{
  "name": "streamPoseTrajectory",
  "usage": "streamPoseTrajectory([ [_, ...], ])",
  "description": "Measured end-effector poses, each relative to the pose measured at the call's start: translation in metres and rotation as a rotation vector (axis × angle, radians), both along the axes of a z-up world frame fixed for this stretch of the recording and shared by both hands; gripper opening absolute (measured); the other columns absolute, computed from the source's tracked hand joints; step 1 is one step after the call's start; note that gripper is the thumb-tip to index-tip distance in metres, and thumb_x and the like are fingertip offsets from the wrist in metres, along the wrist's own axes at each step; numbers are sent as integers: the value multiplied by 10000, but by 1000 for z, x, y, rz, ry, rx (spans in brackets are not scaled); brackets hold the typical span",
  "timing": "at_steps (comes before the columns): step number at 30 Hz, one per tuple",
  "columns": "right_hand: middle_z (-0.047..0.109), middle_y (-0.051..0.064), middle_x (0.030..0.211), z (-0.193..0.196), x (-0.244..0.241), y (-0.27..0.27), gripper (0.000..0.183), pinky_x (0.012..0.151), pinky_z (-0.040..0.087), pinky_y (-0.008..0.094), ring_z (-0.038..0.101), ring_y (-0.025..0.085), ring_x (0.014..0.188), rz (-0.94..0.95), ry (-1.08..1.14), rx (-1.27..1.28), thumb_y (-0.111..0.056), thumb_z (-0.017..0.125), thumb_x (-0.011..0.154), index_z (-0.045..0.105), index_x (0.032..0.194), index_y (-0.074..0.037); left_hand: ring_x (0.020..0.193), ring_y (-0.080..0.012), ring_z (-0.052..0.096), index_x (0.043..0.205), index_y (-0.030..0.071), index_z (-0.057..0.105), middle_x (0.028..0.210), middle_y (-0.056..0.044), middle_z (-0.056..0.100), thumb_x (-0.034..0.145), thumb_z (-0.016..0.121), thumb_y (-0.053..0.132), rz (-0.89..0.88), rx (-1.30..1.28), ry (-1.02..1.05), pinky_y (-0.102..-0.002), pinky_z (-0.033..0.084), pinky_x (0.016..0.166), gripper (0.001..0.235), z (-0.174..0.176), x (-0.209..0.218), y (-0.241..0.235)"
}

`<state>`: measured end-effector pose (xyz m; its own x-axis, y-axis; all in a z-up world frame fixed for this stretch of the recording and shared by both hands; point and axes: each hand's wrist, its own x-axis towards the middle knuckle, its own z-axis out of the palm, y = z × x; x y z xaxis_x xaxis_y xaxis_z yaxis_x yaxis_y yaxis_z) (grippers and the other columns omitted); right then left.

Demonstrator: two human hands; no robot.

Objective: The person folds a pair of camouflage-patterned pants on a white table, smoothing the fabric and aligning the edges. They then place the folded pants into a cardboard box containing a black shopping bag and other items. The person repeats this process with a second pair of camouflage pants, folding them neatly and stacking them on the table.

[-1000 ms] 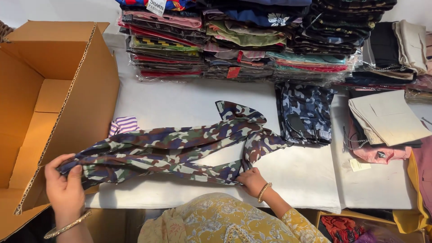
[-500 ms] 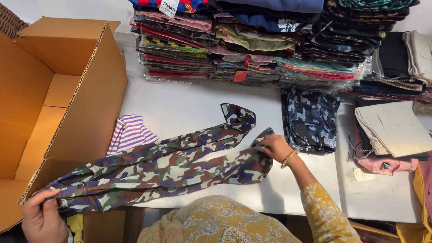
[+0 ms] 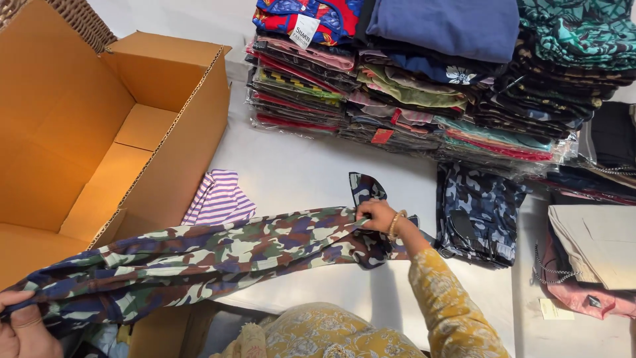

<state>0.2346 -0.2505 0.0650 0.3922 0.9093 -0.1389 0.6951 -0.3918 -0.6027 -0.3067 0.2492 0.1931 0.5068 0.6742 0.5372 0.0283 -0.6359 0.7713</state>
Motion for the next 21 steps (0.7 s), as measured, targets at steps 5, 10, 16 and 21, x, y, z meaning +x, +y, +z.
streamPoseTrajectory([
  [5,663,43,1024,79,8,-155,231,1000,436,372,573,235,1118,-311,181,389,-170,852,742,676,866,-88,1078,-107,627,1267,8,573,1218,-71,627,1224,393,196,147,-209,-57,-237,494,1017,265,62,46,-5],
  [10,641,84,1128,162,-36,-277,197,1081,392,384,545,237,1240,-551,206,506,-47,814,758,632,833,-54,1028,-139,602,1195,-44,506,1178,-109,596,1236,379,108,-73,-46,87,-245,467,986,203,105,126,-38],
  [16,591,80,1001,236,-118,-404,157,1306,332,488,588,238,1193,-703,73,624,-27,742,844,596,902,-40,1008,-112,578,1240,-24,461,1131,-80,576,1207,468,84,-356,-378,-96,-239,502,997,113,144,209,-73],
  [21,543,13,866,247,-125,-456,148,837,458,230,526,107,802,-901,-155,715,-111,648,1009,544,947,-26,874,-203,621,1244,27,564,986,-130,652,1147,560,99,-285,-115,325,-316,491,818,121,142,263,-99],
])
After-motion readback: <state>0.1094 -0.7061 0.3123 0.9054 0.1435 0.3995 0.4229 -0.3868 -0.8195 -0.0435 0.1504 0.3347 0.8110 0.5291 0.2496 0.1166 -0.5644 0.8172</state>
